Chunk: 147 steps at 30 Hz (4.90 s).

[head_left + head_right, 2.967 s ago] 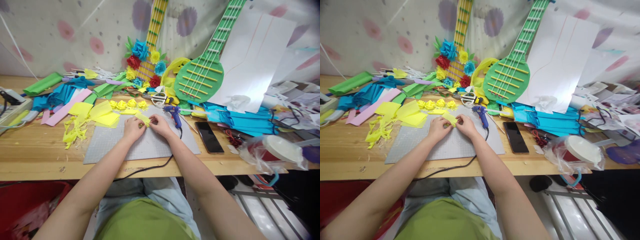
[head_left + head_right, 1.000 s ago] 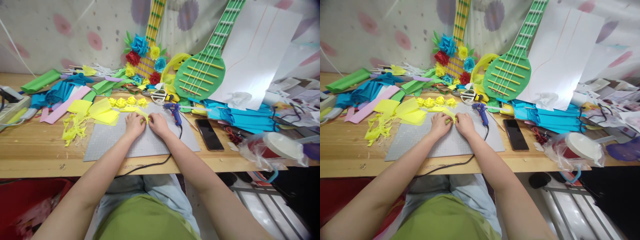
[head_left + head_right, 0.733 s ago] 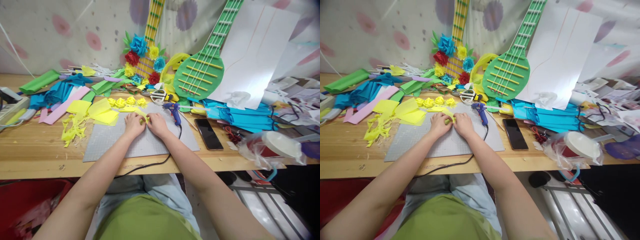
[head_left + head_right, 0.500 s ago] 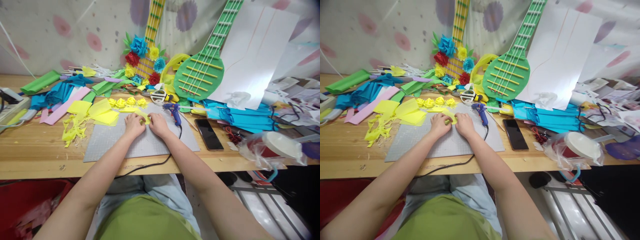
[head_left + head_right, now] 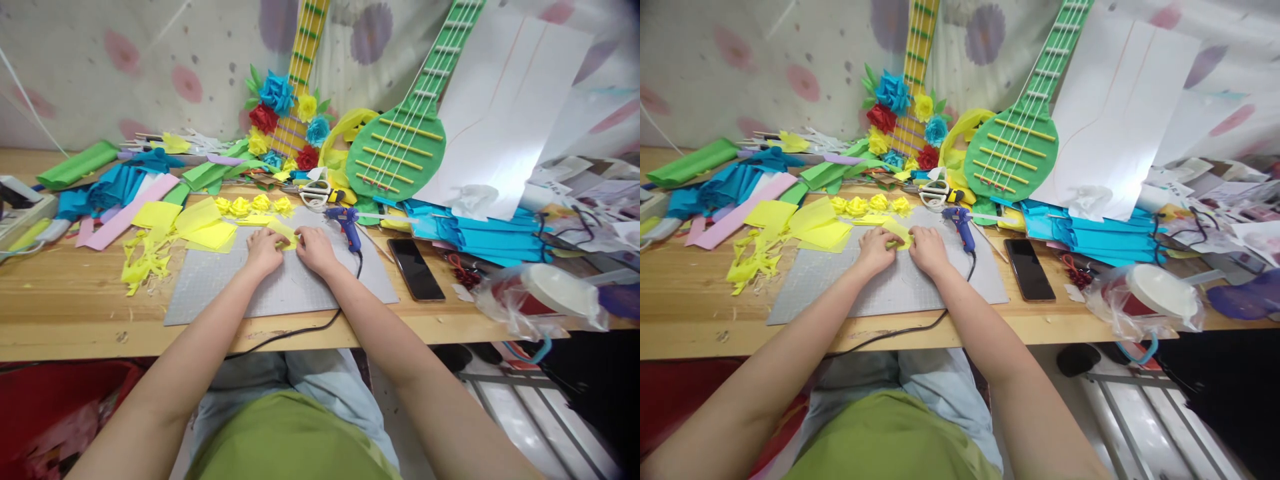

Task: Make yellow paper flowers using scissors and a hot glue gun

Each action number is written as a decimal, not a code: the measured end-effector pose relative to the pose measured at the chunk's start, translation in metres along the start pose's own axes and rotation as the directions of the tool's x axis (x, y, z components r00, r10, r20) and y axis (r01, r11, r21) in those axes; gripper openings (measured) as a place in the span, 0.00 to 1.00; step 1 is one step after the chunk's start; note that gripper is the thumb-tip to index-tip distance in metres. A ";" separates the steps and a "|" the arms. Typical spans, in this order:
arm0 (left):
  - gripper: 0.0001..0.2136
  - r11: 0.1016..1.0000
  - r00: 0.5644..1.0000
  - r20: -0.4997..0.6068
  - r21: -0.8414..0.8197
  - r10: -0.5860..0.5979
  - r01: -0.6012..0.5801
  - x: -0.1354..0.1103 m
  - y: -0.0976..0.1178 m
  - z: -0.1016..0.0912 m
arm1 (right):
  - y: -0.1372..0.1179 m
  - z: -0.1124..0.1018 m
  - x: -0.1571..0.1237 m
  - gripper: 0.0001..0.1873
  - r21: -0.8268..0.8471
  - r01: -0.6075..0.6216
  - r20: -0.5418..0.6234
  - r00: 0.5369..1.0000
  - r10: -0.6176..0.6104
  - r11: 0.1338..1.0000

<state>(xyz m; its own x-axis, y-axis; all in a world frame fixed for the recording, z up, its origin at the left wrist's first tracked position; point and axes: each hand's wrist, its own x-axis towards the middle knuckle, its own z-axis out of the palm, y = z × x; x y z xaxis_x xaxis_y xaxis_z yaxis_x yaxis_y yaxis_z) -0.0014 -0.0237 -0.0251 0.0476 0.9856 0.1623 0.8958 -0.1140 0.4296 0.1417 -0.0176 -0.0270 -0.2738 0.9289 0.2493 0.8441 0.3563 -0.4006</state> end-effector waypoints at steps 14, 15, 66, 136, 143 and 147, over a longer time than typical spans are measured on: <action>0.15 0.998 0.994 -0.098 -0.044 0.047 -0.051 0.007 -0.039 -0.017 | 0.008 -0.001 0.002 0.20 0.120 -0.003 -0.090 0.996 0.014 0.993; 0.13 0.999 0.995 -0.096 -0.029 0.033 -0.036 0.007 -0.040 -0.017 | 0.008 -0.002 0.002 0.21 0.125 -0.010 -0.095 0.995 0.022 0.992; 0.21 0.951 0.970 -0.030 -0.196 0.239 -0.241 0.009 -0.017 -0.002 | 0.009 0.009 0.009 0.28 0.471 0.034 -0.075 0.997 0.002 0.881; 0.11 0.979 0.975 -0.091 -0.008 0.204 -0.206 0.004 -0.017 -0.002 | 0.002 0.019 0.021 0.08 0.076 -0.209 -0.140 0.966 0.218 0.975; 0.17 0.969 0.965 -0.095 0.055 0.246 -0.241 -0.001 -0.014 -0.005 | 0.004 0.022 0.020 0.07 0.076 -0.186 -0.177 0.964 0.196 0.980; 0.17 0.936 0.938 -0.070 0.119 0.340 -0.331 -0.003 -0.013 -0.007 | 0.006 0.023 0.021 0.08 0.063 -0.180 -0.179 0.966 0.189 0.982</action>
<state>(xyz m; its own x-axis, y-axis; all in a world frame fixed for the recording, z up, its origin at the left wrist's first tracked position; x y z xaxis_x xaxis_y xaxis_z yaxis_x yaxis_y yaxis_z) -0.0160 -0.0264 -0.0246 0.3186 0.8766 0.3605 0.8753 -0.4181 0.2431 0.1300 0.0059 -0.0445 -0.0224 0.9462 0.3229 0.8491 0.1885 -0.4934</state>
